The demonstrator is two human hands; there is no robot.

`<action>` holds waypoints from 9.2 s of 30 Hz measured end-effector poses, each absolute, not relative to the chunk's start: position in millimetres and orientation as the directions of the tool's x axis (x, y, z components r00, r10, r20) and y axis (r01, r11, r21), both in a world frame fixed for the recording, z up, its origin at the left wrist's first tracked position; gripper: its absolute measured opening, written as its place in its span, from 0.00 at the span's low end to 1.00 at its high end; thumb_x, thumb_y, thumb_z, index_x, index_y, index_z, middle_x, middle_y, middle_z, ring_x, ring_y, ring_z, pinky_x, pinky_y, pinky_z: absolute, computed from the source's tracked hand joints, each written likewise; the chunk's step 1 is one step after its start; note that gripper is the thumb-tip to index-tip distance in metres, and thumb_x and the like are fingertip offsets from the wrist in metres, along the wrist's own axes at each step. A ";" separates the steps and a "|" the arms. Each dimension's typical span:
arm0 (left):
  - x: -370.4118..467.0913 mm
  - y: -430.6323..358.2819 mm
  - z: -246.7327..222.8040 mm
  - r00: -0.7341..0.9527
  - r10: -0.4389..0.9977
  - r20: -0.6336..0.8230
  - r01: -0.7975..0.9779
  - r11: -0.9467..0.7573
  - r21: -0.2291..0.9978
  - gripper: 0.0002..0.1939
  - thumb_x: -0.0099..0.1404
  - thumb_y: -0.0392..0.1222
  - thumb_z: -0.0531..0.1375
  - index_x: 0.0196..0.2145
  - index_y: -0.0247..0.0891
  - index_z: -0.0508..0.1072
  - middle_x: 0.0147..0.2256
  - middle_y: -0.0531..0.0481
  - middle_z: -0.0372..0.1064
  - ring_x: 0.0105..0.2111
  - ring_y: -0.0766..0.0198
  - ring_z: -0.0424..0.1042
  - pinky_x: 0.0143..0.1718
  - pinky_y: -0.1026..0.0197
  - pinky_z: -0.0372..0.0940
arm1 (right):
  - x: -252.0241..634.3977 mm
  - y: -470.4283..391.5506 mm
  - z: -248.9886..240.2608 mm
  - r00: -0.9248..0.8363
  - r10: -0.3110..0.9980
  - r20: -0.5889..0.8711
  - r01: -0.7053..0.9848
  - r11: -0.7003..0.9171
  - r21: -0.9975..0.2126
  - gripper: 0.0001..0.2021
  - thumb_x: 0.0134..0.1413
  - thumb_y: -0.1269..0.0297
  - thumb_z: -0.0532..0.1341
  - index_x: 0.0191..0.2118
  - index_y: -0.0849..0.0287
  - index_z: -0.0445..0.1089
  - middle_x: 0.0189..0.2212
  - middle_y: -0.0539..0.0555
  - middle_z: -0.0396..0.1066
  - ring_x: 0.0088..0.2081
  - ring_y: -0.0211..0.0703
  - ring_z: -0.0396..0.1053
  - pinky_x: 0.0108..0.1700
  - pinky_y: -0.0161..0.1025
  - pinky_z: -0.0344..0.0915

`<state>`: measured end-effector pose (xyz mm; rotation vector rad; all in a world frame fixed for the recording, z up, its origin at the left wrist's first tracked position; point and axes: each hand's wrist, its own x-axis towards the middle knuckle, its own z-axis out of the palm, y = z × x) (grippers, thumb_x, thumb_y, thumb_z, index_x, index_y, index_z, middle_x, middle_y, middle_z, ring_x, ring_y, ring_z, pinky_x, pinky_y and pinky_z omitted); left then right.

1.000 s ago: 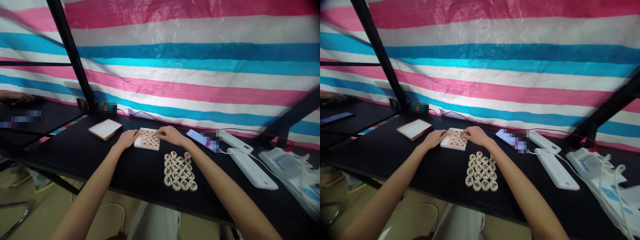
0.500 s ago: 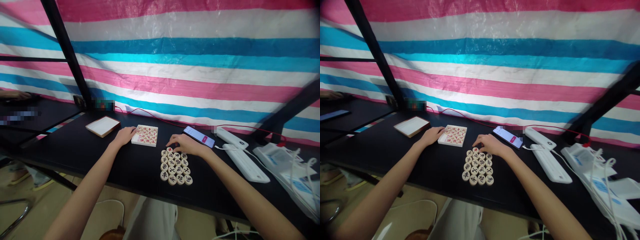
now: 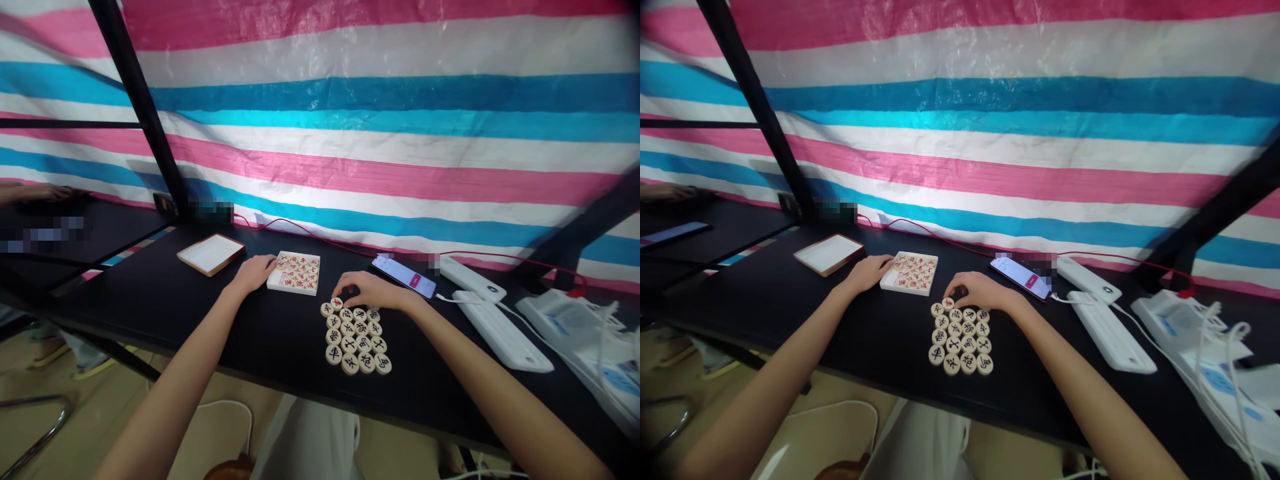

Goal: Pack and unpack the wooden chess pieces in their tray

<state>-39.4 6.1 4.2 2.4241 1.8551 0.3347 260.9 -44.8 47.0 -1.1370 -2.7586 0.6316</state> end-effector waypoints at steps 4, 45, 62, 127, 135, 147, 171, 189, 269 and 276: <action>-39.2 4.6 5.4 0.250 0.960 0.126 0.944 -0.271 0.187 0.24 0.66 0.52 0.40 0.48 0.42 0.68 0.44 0.45 0.71 0.43 0.54 0.70 0.39 0.58 0.62 | 257.9 -43.0 42.3 -0.731 0.675 -0.097 0.645 0.637 -0.422 0.14 0.45 0.60 0.64 0.41 0.54 0.72 0.36 0.51 0.68 0.35 0.39 0.65 0.36 0.34 0.60; -37.6 1.2 9.9 0.248 0.963 0.102 0.938 -0.265 0.222 0.23 0.67 0.52 0.39 0.44 0.43 0.69 0.43 0.46 0.71 0.42 0.56 0.69 0.38 0.59 0.62 | 144.4 -4.3 27.6 -0.675 0.702 0.228 0.703 0.705 -0.091 0.18 0.60 0.52 0.49 0.40 0.51 0.74 0.45 0.52 0.68 0.42 0.43 0.56 0.40 0.40 0.45; -39.3 6.6 4.6 0.255 0.961 0.110 0.937 -0.274 0.219 0.24 0.66 0.53 0.39 0.48 0.43 0.68 0.45 0.45 0.70 0.44 0.54 0.69 0.40 0.58 0.62 | 187.8 -20.3 57.3 -0.619 0.723 0.308 0.699 0.685 -0.204 0.12 0.56 0.61 0.55 0.45 0.50 0.71 0.42 0.52 0.68 0.43 0.43 0.60 0.43 0.40 0.49; -43.3 8.3 -1.4 0.267 0.951 0.156 0.917 -0.300 0.262 0.22 0.66 0.53 0.41 0.46 0.44 0.69 0.43 0.48 0.71 0.42 0.57 0.70 0.38 0.61 0.62 | 139.8 -39.1 18.1 -0.643 0.713 0.281 0.728 0.683 -0.067 0.15 0.61 0.56 0.49 0.46 0.45 0.70 0.51 0.50 0.65 0.51 0.47 0.55 0.47 0.47 0.46; -40.4 5.2 3.5 0.258 0.958 0.128 0.923 -0.283 0.261 0.22 0.67 0.51 0.41 0.47 0.43 0.69 0.44 0.47 0.71 0.43 0.58 0.69 0.40 0.62 0.61 | 140.6 -40.5 19.2 -0.659 0.710 0.248 0.719 0.691 -0.070 0.15 0.61 0.55 0.49 0.48 0.47 0.69 0.51 0.51 0.64 0.52 0.48 0.55 0.49 0.48 0.45; -42.0 4.8 3.6 0.263 0.955 0.137 0.925 -0.290 0.247 0.24 0.66 0.53 0.40 0.49 0.43 0.68 0.46 0.46 0.70 0.44 0.55 0.69 0.41 0.59 0.61 | 224.3 -51.6 63.3 -0.700 0.692 0.175 0.644 0.718 -0.264 0.12 0.56 0.61 0.57 0.45 0.52 0.70 0.44 0.52 0.69 0.44 0.41 0.64 0.44 0.39 0.55; -41.6 8.1 -0.2 0.263 0.955 0.134 0.925 -0.289 0.246 0.22 0.66 0.52 0.42 0.47 0.43 0.69 0.44 0.47 0.71 0.43 0.57 0.70 0.39 0.60 0.62 | 148.4 -37.5 21.5 -0.698 0.691 0.188 0.684 0.721 -0.111 0.20 0.60 0.49 0.45 0.53 0.44 0.64 0.61 0.52 0.48 0.59 0.51 0.43 0.54 0.56 0.48; -40.5 3.2 7.0 0.258 0.958 0.124 0.927 -0.282 0.248 0.23 0.66 0.52 0.40 0.49 0.43 0.68 0.47 0.46 0.69 0.44 0.55 0.69 0.42 0.59 0.61 | 217.5 -71.5 63.2 -0.711 0.687 0.151 0.648 0.723 -0.239 0.10 0.55 0.62 0.57 0.43 0.50 0.70 0.46 0.52 0.65 0.47 0.44 0.61 0.46 0.41 0.54; -42.1 3.8 4.2 0.246 0.960 0.131 0.919 -0.274 0.282 0.25 0.66 0.55 0.41 0.48 0.43 0.68 0.46 0.46 0.70 0.45 0.55 0.68 0.42 0.59 0.61 | 232.3 -89.4 58.4 -0.745 0.663 -0.073 0.654 0.706 -0.270 0.10 0.50 0.60 0.61 0.40 0.47 0.72 0.43 0.49 0.68 0.45 0.43 0.62 0.43 0.41 0.50; -42.0 2.9 4.8 0.252 0.959 0.130 0.917 -0.279 0.286 0.24 0.66 0.53 0.42 0.50 0.43 0.68 0.48 0.47 0.69 0.46 0.55 0.68 0.44 0.59 0.61 | 238.9 -90.6 57.2 -0.700 0.711 0.067 0.703 0.702 -0.115 0.08 0.51 0.58 0.60 0.36 0.50 0.72 0.39 0.50 0.70 0.40 0.42 0.63 0.39 0.41 0.47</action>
